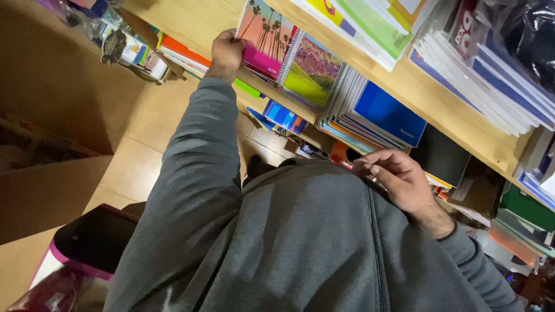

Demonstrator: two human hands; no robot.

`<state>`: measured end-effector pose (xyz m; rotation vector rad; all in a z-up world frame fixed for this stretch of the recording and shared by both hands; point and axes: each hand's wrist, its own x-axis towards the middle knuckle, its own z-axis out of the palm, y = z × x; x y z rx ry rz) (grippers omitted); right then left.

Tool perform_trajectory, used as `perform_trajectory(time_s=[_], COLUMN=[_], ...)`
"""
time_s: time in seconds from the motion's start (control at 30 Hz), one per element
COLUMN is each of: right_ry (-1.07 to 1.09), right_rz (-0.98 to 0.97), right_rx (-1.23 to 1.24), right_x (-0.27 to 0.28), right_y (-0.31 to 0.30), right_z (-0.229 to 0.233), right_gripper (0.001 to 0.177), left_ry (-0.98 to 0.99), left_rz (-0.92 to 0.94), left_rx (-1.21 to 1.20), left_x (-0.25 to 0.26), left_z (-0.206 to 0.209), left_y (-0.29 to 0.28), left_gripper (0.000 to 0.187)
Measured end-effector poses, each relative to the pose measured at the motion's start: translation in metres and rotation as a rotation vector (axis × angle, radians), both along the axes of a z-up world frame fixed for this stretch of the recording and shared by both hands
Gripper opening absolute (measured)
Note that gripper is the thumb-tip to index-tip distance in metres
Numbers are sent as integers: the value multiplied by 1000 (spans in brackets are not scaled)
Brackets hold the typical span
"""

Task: The person picks up notebooks one at a time, flips through the pages of several of them, and places them onto a shelf.

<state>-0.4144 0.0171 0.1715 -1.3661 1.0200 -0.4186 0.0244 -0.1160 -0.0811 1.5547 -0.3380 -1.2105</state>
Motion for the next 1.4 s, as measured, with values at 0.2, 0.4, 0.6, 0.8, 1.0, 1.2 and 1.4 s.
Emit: perform_trajectory(time_s=[0.2, 0.4, 0.6, 0.8, 1.0, 1.2, 1.4], right_ry=[-18, 116, 93, 24, 87, 55, -50], right_rz=[11, 89, 112, 99, 86, 84, 64], right_rx=[7, -55, -73, -53, -81, -77, -16], right_x=[0, 11, 8, 9, -1, -11, -27], right_y=[0, -2, 1, 5, 6, 5, 0], right_z=[-11, -5, -10, -6, -14, -15, -26], right_gripper=[19, 21, 20, 20, 20, 23, 19], left_ry=[-126, -322, -490, -737, -760, -619, -722], left_rz=[-109, -237, -297, -355, -384, -208, 150], left_rx=[96, 158, 214, 229, 297, 256, -81], left_x=[1, 7, 9, 10, 12, 7, 3], left_z=[18, 15, 11, 11, 16, 21, -87], left_y=[-2, 1, 3, 2, 6, 28, 76], left_gripper=[24, 26, 19, 11, 40, 38, 21])
